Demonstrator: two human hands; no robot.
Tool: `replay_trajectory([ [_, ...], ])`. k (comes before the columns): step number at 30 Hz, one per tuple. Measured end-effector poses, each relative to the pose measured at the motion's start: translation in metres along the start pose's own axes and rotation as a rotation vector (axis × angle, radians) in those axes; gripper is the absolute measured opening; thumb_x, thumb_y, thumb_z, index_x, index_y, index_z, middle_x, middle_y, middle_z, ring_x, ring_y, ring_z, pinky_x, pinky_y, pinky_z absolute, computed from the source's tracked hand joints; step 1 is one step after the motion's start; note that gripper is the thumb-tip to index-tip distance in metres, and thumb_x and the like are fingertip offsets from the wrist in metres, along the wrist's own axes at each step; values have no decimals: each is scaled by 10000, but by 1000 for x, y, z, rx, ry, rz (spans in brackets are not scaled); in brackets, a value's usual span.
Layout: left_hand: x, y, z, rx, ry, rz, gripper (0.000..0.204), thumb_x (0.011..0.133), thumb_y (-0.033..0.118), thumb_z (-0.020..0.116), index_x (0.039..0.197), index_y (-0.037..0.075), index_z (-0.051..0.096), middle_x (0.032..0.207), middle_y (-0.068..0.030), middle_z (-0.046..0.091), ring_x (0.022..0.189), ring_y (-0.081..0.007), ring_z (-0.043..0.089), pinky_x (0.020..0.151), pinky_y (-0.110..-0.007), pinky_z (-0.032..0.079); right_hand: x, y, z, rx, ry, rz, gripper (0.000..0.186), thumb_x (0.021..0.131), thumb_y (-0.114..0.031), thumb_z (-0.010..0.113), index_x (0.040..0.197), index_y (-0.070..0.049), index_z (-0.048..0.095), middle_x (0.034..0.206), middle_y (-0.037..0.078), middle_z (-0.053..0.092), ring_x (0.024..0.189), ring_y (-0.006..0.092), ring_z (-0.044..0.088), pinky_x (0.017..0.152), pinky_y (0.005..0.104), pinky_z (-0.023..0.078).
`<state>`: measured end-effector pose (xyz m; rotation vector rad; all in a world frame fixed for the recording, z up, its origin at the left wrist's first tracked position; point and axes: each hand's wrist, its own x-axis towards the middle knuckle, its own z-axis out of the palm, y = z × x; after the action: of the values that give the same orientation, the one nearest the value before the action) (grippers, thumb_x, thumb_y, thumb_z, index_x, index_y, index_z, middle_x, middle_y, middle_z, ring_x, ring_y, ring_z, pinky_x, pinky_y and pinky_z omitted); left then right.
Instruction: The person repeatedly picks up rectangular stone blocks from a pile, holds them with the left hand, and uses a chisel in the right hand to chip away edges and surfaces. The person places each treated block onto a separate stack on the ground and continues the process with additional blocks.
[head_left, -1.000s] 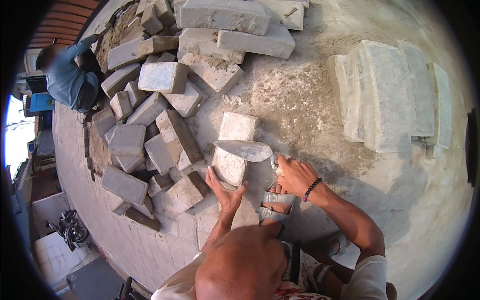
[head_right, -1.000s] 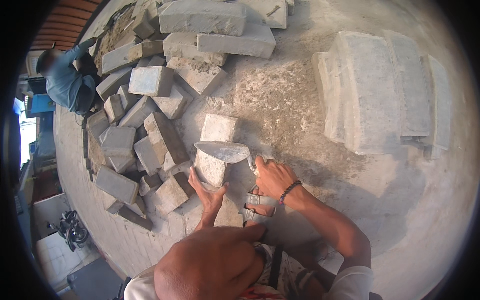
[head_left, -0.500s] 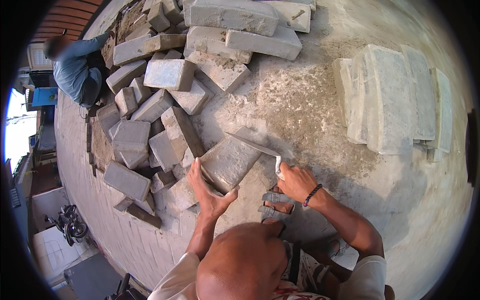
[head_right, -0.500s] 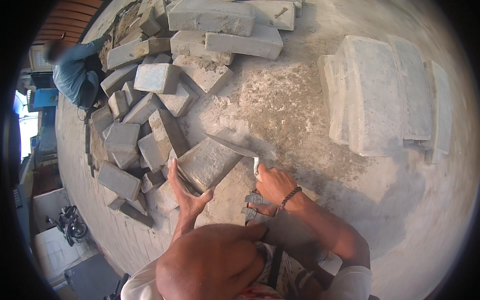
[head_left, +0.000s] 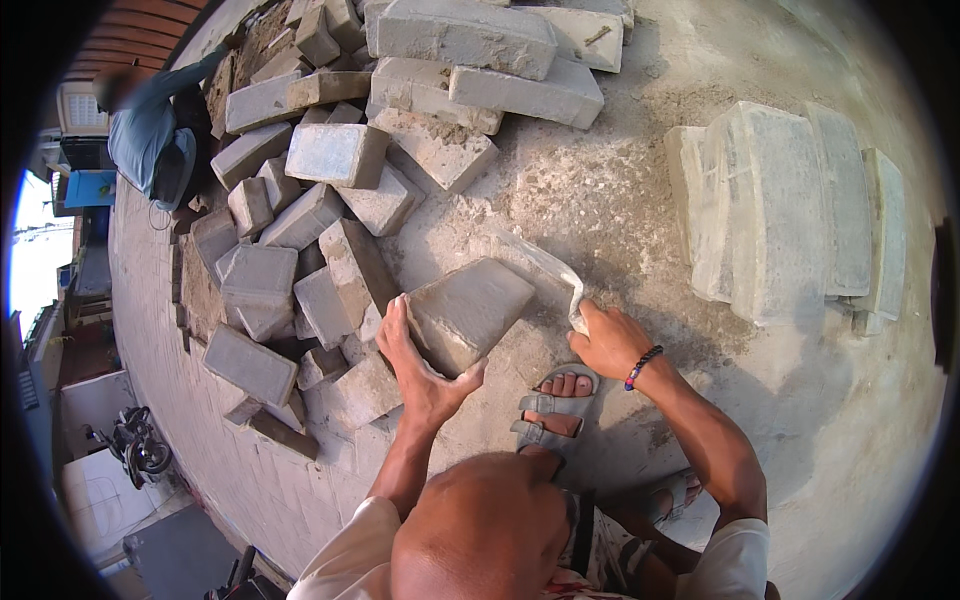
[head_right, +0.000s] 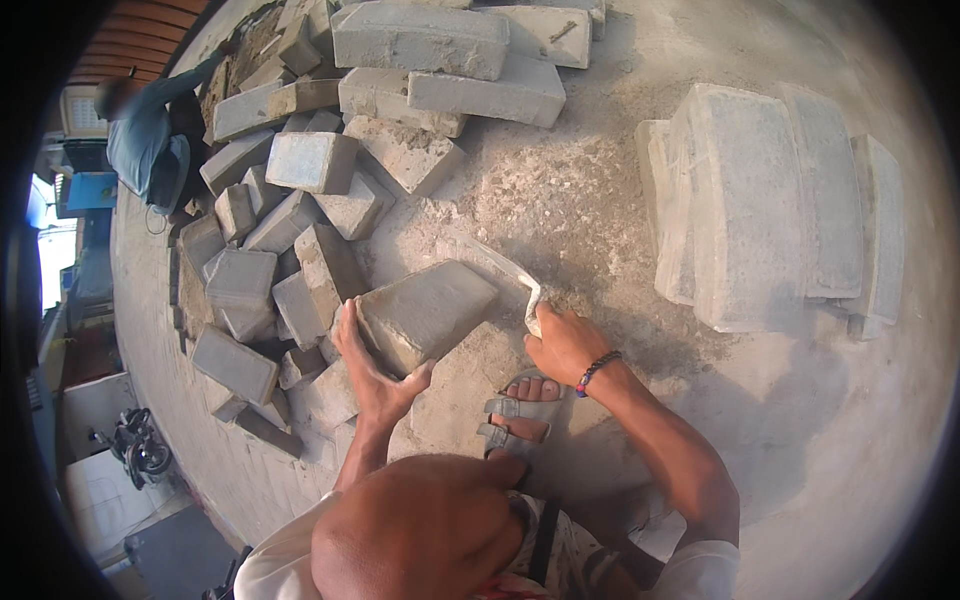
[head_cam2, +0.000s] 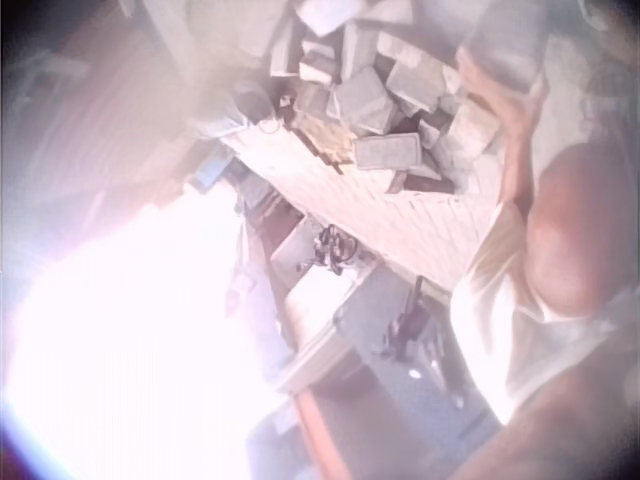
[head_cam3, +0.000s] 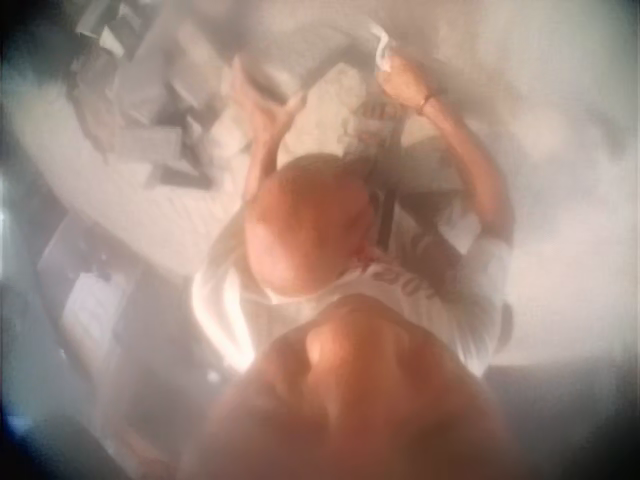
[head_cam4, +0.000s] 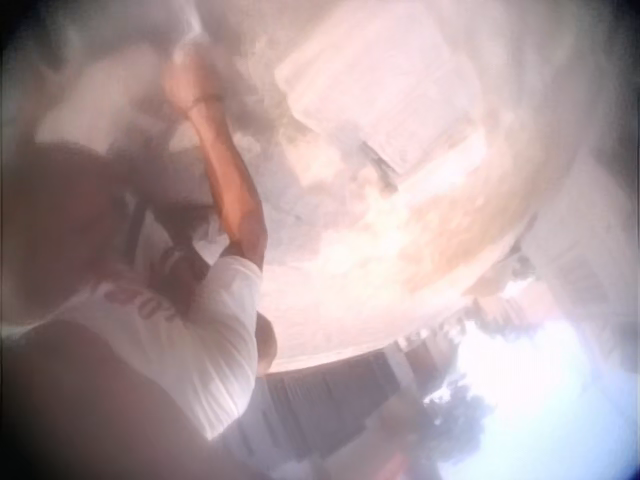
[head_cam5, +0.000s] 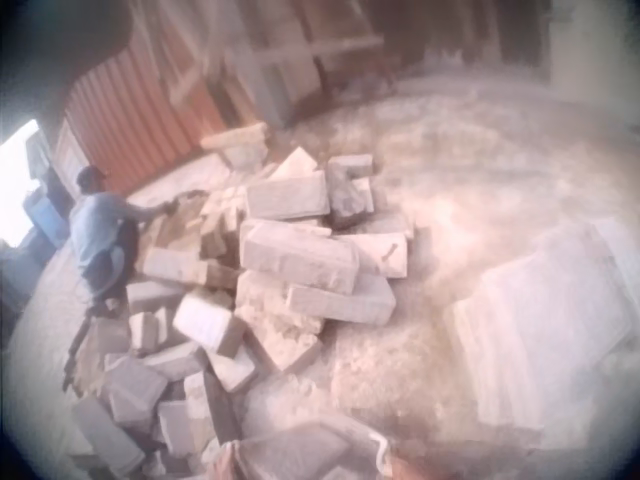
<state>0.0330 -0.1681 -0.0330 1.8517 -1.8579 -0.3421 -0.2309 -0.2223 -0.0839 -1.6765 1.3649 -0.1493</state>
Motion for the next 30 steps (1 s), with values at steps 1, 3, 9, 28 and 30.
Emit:
replay_trajectory([
  [1, -8, -3, -4, 17, -13, -23, 1203, 531, 296, 848, 1499, 2, 198, 1436, -239, 326, 1308, -421, 312, 1100, -524, 281, -10, -19, -7, 53, 49, -4, 323, 867, -219, 631, 1010, 51, 527, 771, 263, 655, 779, 462, 646, 682, 514, 514],
  [3, -3, -3, -1, 20, 7, -22, 1210, 527, 294, 848, 1501, 0, 194, 1442, -238, 324, 1311, -421, 311, 1104, -522, 278, -19, -44, -17, 218, 45, -120, 342, 877, -249, 617, 1053, 34, 541, 791, 269, 656, 775, 453, 653, 701, 524, 524],
  [9, -2, 2, 3, -19, -9, 7, 1215, 531, 293, 849, 1511, 14, 186, 1459, -229, 313, 1323, -424, 297, 1109, -532, 267, 10, 34, 46, -39, -74, 22, 345, 864, -243, 638, 1025, 40, 525, 806, 263, 658, 773, 467, 645, 683, 508, 519],
  [28, -14, -13, -1, 42, 14, 25, 1202, 538, 297, 852, 1513, 34, 200, 1483, -224, 296, 1339, -426, 288, 1112, -535, 251, -24, -71, -20, 327, 245, -392, 272, 857, -234, 636, 932, 15, 557, 809, 247, 673, 746, 435, 662, 627, 510, 526],
  [30, -9, -10, 1, 26, 8, 30, 1202, 536, 295, 849, 1513, 34, 201, 1483, -223, 295, 1336, -427, 292, 1110, -535, 254, -22, -48, 9, 194, 135, -261, 274, 859, -237, 634, 932, 18, 567, 848, 253, 676, 767, 437, 662, 649, 504, 529],
])
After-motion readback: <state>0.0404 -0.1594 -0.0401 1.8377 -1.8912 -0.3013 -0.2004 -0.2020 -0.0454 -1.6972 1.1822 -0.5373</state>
